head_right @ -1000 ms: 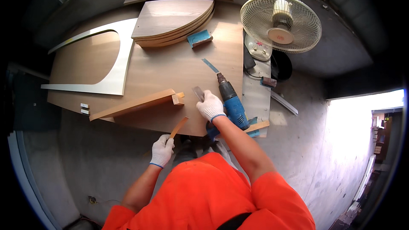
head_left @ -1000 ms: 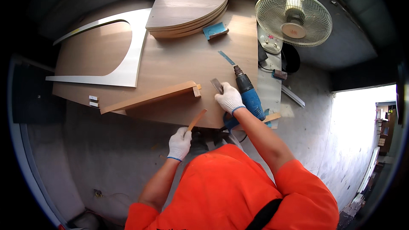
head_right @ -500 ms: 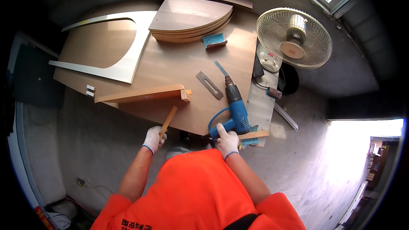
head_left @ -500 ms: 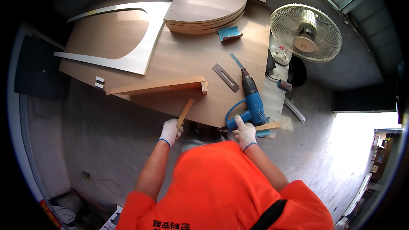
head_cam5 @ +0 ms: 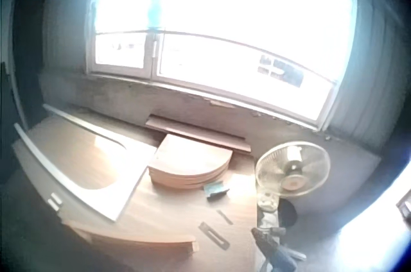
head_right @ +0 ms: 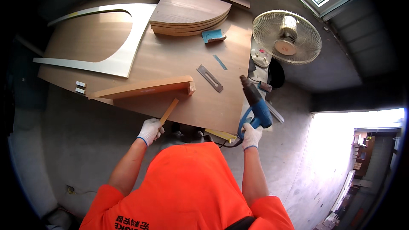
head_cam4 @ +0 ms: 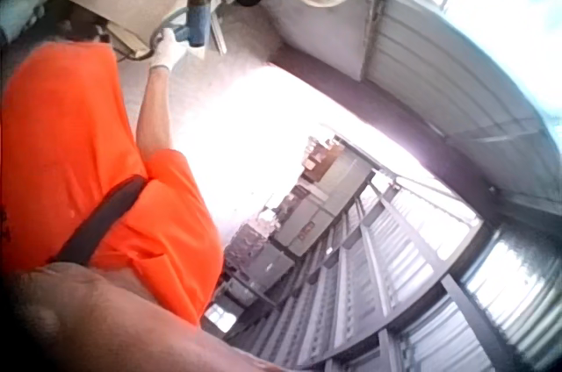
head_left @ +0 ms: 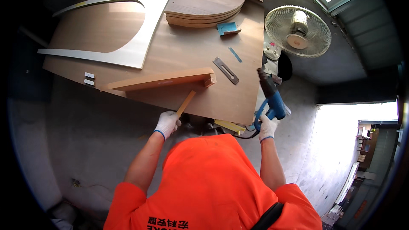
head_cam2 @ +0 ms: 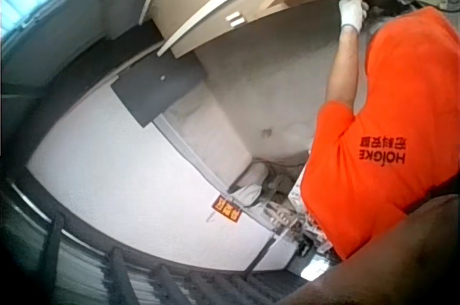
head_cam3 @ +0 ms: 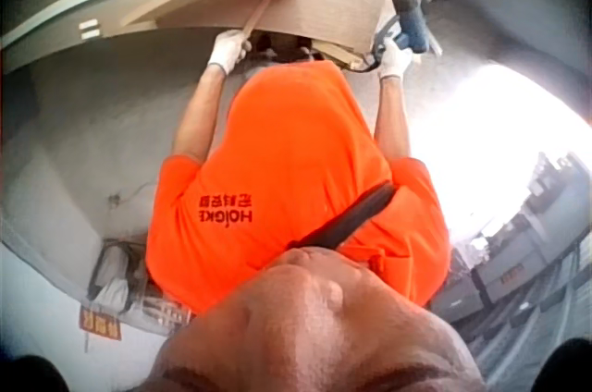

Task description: The person uses a heat gun to soften adhesive on a wooden board and applies a thin wooden strip to its edge. They then use a utility knife to trim the strip flush with the board's surface. The person repeats this process on another section of the board, ensuring a smooth finish.

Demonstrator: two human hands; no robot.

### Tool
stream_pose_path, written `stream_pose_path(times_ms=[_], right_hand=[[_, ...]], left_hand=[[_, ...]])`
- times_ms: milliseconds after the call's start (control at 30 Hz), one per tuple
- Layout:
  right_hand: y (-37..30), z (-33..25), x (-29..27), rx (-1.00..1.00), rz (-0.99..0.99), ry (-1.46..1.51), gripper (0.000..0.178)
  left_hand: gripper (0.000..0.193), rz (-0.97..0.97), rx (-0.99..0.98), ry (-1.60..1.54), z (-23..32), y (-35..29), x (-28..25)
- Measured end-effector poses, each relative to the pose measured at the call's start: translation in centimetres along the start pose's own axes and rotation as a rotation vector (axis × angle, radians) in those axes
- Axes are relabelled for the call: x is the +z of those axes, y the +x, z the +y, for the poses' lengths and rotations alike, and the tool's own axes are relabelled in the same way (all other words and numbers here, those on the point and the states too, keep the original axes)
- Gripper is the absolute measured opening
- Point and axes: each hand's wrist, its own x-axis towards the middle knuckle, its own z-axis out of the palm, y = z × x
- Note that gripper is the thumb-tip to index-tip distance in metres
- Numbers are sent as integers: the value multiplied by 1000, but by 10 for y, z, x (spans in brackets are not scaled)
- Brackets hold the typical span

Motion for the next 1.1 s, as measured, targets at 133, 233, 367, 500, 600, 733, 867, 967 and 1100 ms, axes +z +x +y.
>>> stream_pose_path(times_ms=[133, 233, 367, 500, 600, 733, 867, 967, 1100], right_hand=[[-22, -17, -51, 45, -226, 18, 30], [-55, -38, -50, -172, -81, -258, 29], [-85, -50, -42, -420, -100, -426, 24], [-98, -71, -26, -425, -193, -391, 26], [-100, -84, -15, -465, -220, -364, 28], [-94, -87, -12, -511, -223, -345, 29], [-83, -80, -18, -461, -222, -392, 31], [-78, -74, -23, -411, -232, -412, 32], [-74, -64, -29, -328, -265, -316, 31]], left_hand=[[25, -79, 6, 27, 3, -9, -19], [22, -92, 6, -16, 27, -36, -24], [21, -92, 89, 22, 56, -97, -39], [32, -105, 98, -74, 54, -123, -55], [32, -77, 114, -61, 62, -137, -54], [33, -48, 111, -89, 60, -142, -50], [36, -60, 102, -110, 56, -140, -47], [38, -69, 95, -103, 60, -139, -44], [38, -81, 100, -82, 63, -138, -40]])
